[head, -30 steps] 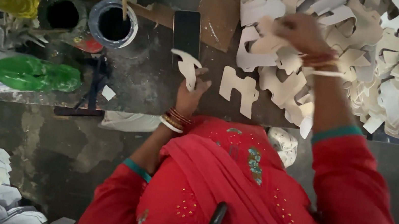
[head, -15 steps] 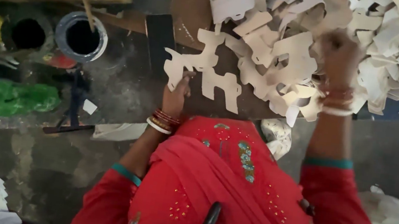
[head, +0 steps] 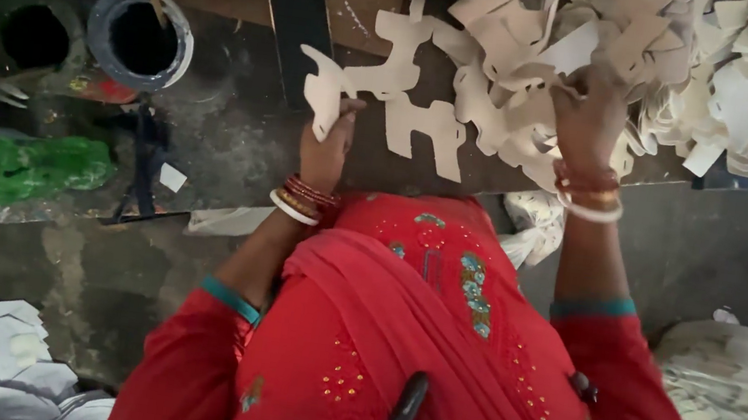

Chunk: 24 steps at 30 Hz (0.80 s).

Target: The person sorts a large pile of white, irregularly shaped paper cutouts on a workbench. They repeatedly pick up handfuls of the cutouts, separate them, and stack them into a neat pile in their left hand while continuing to clear the main pile with their right hand.

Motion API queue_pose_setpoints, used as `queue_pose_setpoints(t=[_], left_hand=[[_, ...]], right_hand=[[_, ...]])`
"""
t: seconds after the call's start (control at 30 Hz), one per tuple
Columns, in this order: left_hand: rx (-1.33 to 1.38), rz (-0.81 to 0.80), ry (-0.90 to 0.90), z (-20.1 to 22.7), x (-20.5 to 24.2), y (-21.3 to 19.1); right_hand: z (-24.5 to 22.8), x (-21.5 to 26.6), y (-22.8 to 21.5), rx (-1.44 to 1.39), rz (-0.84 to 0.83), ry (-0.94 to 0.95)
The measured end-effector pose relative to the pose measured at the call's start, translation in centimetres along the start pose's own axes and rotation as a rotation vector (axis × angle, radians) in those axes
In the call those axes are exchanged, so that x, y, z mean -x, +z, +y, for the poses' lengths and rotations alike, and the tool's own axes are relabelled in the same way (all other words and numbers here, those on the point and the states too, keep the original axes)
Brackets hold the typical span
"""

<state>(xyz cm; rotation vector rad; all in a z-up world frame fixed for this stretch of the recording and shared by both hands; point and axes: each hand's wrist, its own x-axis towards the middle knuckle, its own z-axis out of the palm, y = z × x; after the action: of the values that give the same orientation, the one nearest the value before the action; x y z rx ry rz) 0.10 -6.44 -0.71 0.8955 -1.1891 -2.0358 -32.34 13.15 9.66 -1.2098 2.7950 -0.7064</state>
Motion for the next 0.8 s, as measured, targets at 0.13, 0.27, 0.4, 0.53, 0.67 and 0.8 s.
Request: queue_pose_setpoints(t=[0.13,0.27,0.4,0.53,0.67,0.8], left_hand=[[0.012,0.044,0.003,-0.6,0.4,-1.6],[0.083,0.099,0.016,-1.1,1.0,-2.5],[0.016,0.085,0.145,-0.5,2.5,-3.1],[-0.040,0.075,0.234,-0.3,4.2,-4.4],[0.026,0.080,0.170,-0.3,4.6,-4.8],[0.025,0.116,0.115,0.4,4.3,-4.5]], right_hand=[[-7.8,1.3,-4.3,-0.329,-0.176,0.140],[-9.2,1.7,2.4,-0.418,-0.548,-0.044],[-8.2,2.0,10.7,-0.118,-0.293,-0.357],[-11.3,-1.6,12.7,-0.133,-0.266,-0.208],[-12.1,-4.6,16.6,-0.039,-0.316,-0.267],[-12.3,-6.0,14.5,-0.354,-0.225,-0.184]])
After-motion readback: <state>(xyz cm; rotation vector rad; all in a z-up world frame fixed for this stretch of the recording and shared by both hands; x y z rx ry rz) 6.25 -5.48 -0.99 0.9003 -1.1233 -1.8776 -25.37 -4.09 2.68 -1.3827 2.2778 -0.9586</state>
